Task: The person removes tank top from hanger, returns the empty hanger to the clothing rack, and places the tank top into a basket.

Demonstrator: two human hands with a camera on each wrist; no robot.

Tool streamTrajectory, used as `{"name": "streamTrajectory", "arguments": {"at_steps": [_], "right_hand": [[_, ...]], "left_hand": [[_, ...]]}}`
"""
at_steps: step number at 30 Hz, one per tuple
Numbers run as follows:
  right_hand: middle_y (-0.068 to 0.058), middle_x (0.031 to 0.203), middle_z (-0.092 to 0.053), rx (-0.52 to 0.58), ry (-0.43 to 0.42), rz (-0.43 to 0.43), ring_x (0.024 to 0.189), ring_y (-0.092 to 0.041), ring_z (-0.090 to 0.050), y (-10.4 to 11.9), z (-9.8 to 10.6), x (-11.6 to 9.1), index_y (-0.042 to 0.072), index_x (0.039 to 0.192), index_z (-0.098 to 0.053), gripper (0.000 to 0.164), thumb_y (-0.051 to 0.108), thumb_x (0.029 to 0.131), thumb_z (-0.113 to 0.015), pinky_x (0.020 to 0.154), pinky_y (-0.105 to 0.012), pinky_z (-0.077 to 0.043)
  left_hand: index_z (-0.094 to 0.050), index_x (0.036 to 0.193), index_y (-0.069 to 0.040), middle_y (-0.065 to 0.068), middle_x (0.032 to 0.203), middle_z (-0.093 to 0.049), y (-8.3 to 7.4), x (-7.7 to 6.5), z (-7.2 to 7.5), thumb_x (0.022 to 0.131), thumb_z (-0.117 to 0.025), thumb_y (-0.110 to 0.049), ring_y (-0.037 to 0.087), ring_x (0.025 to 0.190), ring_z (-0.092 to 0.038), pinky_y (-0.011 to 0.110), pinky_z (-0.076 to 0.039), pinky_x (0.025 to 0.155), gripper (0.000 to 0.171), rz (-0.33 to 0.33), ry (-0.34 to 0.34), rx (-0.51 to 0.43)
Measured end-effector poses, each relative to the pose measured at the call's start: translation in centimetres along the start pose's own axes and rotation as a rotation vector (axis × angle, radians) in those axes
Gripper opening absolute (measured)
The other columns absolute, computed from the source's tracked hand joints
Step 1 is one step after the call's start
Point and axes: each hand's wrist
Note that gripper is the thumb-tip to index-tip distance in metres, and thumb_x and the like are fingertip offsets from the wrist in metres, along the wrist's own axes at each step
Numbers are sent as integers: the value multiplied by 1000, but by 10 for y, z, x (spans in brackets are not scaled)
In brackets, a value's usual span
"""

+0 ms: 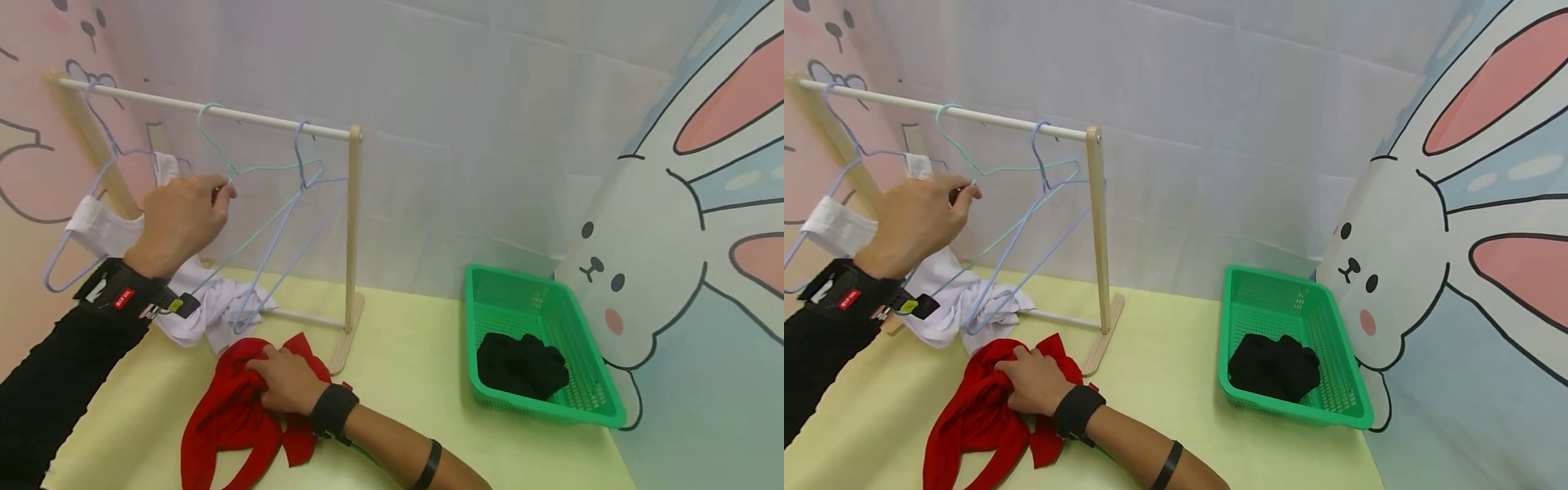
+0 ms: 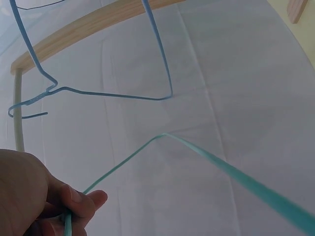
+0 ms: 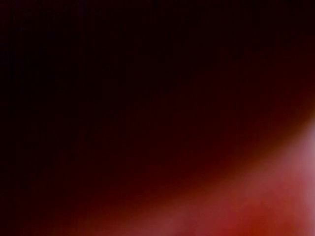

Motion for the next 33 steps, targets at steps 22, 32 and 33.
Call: {"name": "streamTrajectory", "arguments": {"at_steps": [22,32,33], "right_hand": [[6,108,-59,88,-23,-34,77,-6,-49,-7,22,-15,29,134,-72,52,19,85,-84,60,-15,-41],[5,109,-60,135,-65,-48,78,-4,-49,-16,35,-25,26,133,-72,47,17,88,-82,60,-15,-40],[5,110,-60,138,-68,-51,79,-4,-49,-17,36,-26,26,133,-73,47,17,88,-82,60,-15,-40]], "left_hand": [[-76,115,3,24,77,-69,4,-3,0,109,-56,-24,33,53,-49,40,-27,42,33,15,-5,-26],[-75,119,4,24,74,-67,3,-2,-1,110,-56,-23,31,50,-46,40,-28,41,35,8,-4,-36],[-75,119,5,24,74,-67,3,-2,-1,110,-56,-23,31,50,-46,40,-28,41,35,7,-3,-38]]}}
Point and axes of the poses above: each hand's wrist, its own x-axis towards the middle knuckle, its own z-axis out of the back of the hand, y = z × x
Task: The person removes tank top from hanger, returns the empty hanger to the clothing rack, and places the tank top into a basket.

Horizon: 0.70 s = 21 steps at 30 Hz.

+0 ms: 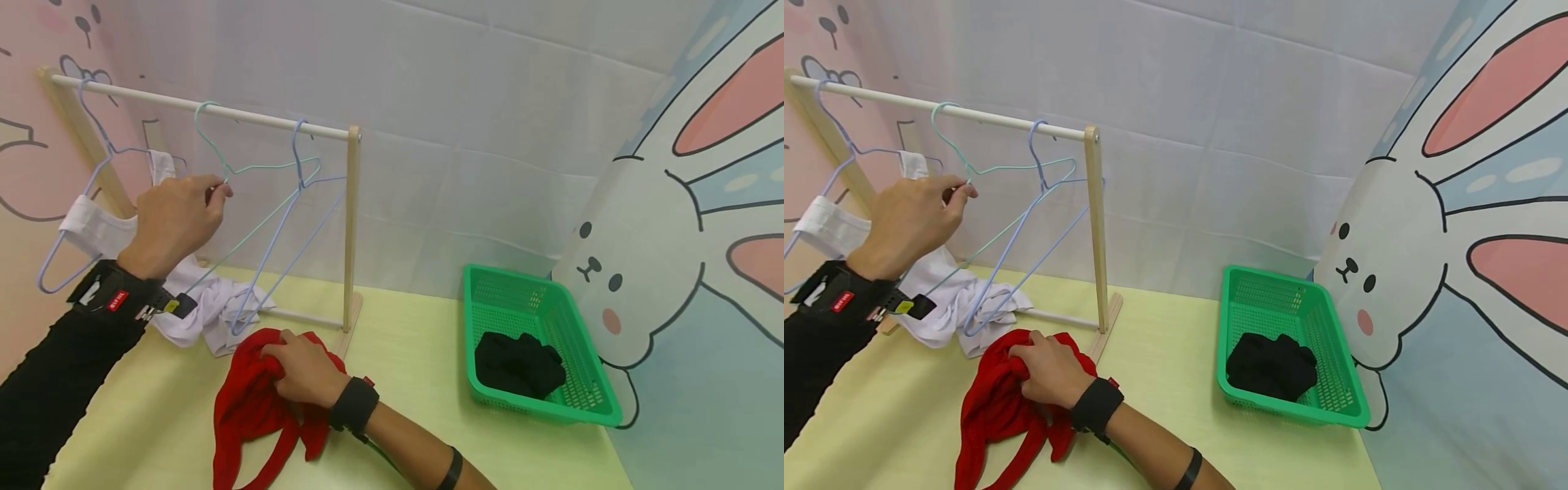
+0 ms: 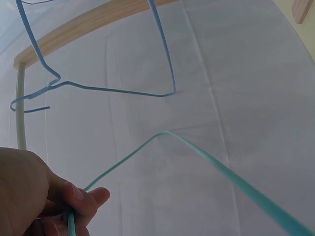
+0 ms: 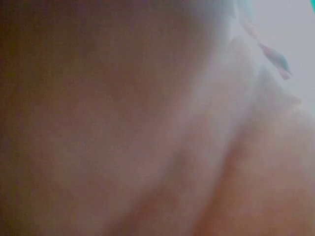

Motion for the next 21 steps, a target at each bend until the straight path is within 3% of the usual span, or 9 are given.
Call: {"name": "streamTrajectory", "arguments": {"at_steps": [7,21], "right_hand": [[4,111,-62,23,-28,1,84,-5,-51,-6,10,-8,23,132,-73,46,16,88,-83,63,-15,-41],[4,108,-61,29,-28,0,83,-5,-51,-8,17,-13,22,131,-73,46,15,87,-84,64,-14,-41]], "left_hand": [[-75,119,5,28,81,-70,-2,0,1,109,-57,-22,33,52,-49,40,-29,42,35,3,0,-13],[-74,119,7,26,76,-68,-3,-1,2,109,-56,-22,32,51,-48,40,-29,42,35,0,6,-6]]}}
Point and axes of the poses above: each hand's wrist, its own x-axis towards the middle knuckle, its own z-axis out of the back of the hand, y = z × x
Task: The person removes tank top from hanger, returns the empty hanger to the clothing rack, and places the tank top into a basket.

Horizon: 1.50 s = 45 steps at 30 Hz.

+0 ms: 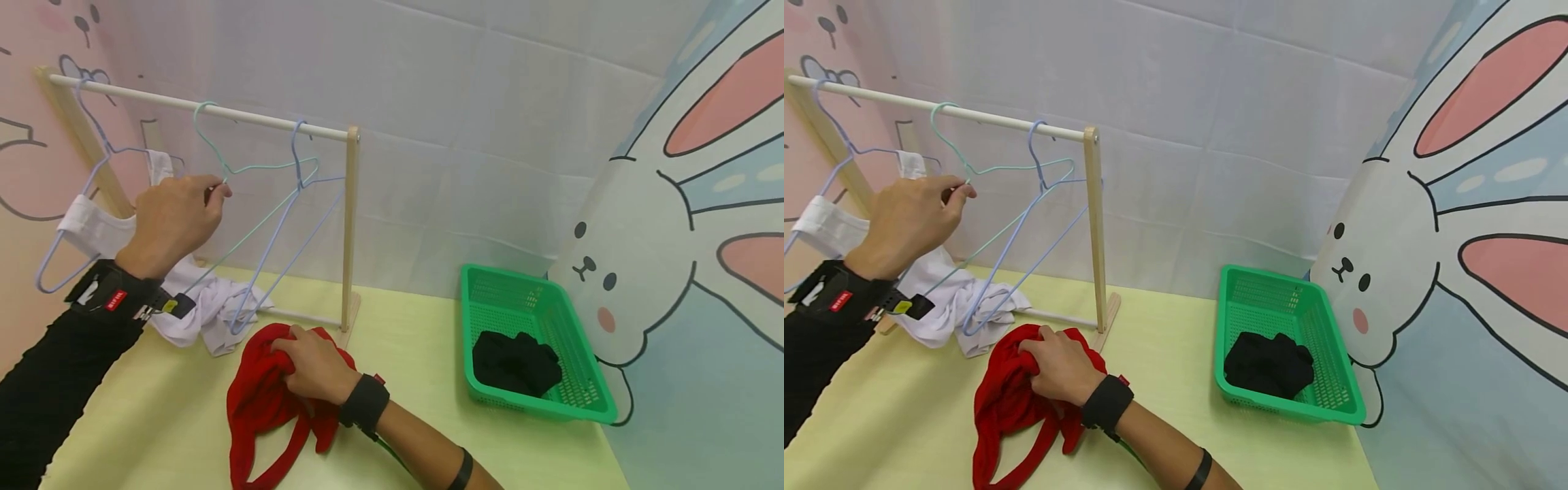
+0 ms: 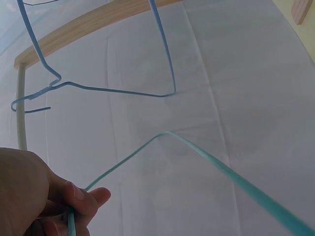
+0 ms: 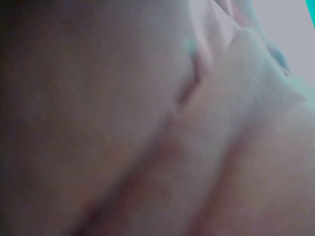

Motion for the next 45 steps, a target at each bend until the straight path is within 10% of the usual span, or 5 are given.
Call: {"name": "streamTrajectory", "arguments": {"at_steps": [45], "right_hand": [[-3,115,-63,-48,-120,-101,97,-16,-61,-31,62,-42,18,123,-76,37,10,88,-83,78,-25,-54]], "left_hand": [[-74,119,5,29,87,-72,1,0,-1,110,-55,-23,39,57,-57,42,-33,41,35,10,3,18]]}}
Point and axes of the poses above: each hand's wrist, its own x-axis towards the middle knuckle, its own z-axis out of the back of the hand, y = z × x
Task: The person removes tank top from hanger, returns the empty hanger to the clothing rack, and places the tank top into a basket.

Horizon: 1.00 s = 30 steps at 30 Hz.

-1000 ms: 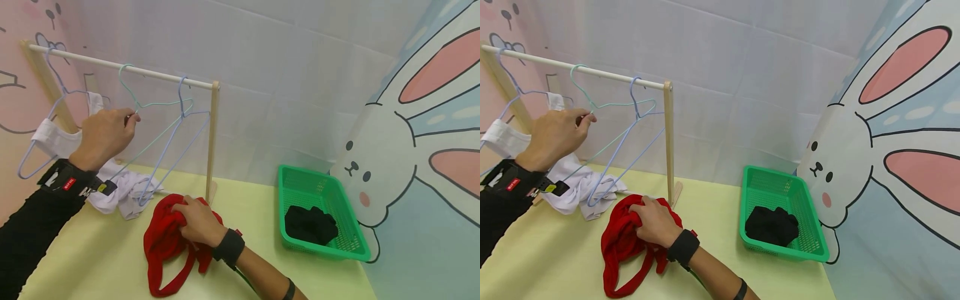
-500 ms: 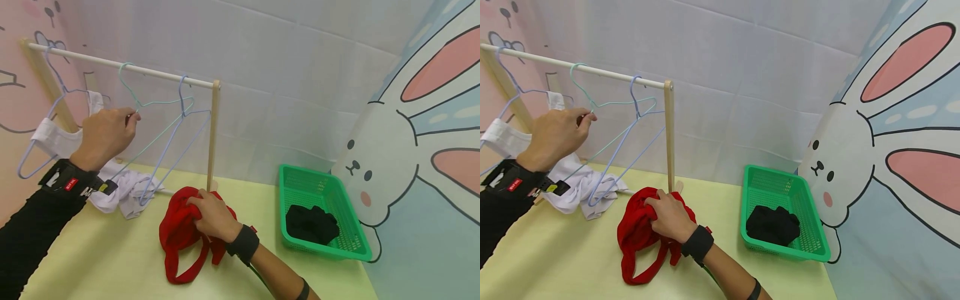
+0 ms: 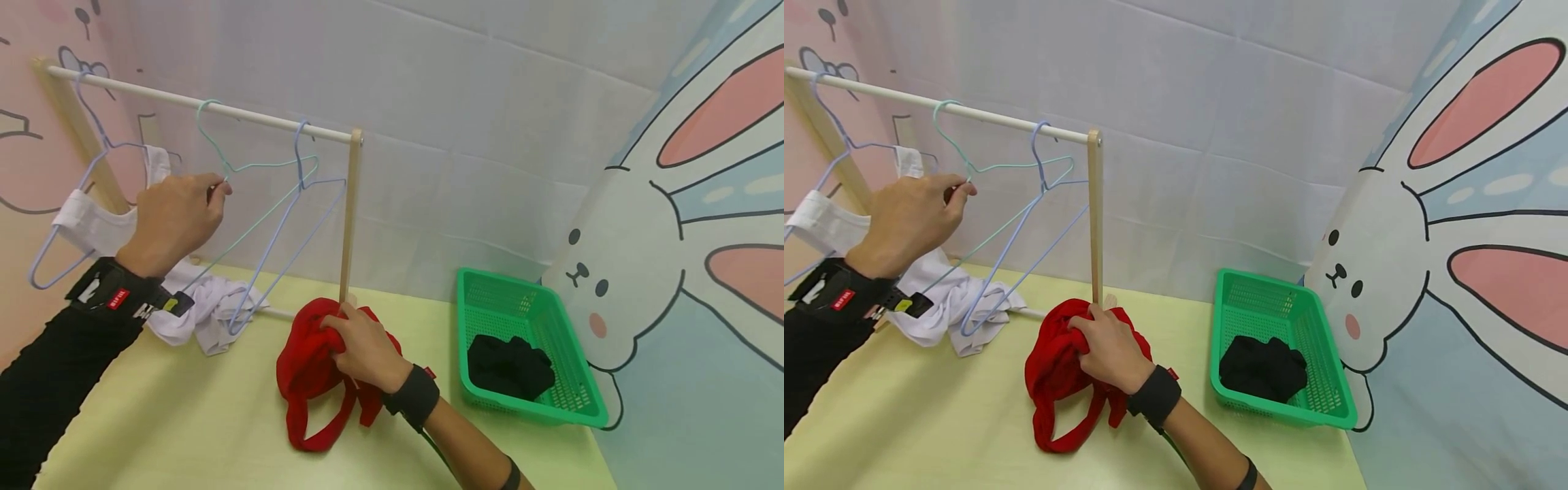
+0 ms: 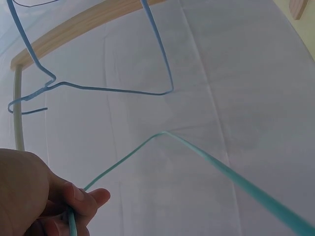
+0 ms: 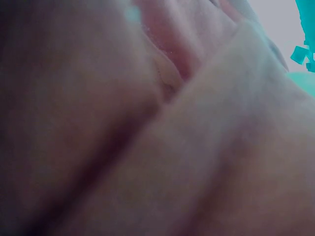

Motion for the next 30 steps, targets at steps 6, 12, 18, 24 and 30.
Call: {"name": "streamTrajectory", "arguments": {"at_steps": [6,12,18,24,30], "right_hand": [[-4,120,-64,0,7,-23,101,-19,-64,-4,4,-1,18,125,-75,38,10,88,-84,81,-29,-57],[-4,118,-63,-1,1,-43,98,-20,-63,-10,13,-5,17,126,-74,40,11,88,-85,78,-31,-58],[-3,110,-61,-8,-27,-47,92,-18,-59,-20,23,-10,16,123,-73,39,8,87,-84,73,-30,-56],[-4,108,-60,-20,-59,-49,90,-20,-59,-28,32,-16,16,121,-74,38,7,85,-83,72,-33,-57],[-5,108,-61,-23,-68,-73,91,-22,-61,-34,41,-24,15,122,-73,40,6,84,-85,74,-39,-59]], "left_hand": [[-74,119,5,30,89,-72,1,-1,0,109,-55,-22,39,57,-56,43,-34,42,35,2,-1,4],[-75,118,5,28,86,-72,2,-1,0,109,-56,-22,38,56,-56,42,-33,42,34,-2,-8,3],[-75,118,4,29,88,-72,3,-1,0,110,-55,-23,40,58,-58,44,-34,42,35,-3,-10,5],[-75,119,4,30,90,-72,3,-1,0,110,-56,-24,41,58,-58,45,-35,42,35,-7,-12,14],[-75,118,6,29,86,-72,1,-1,-1,109,-56,-22,38,55,-55,42,-32,41,35,-22,-18,5]]}}
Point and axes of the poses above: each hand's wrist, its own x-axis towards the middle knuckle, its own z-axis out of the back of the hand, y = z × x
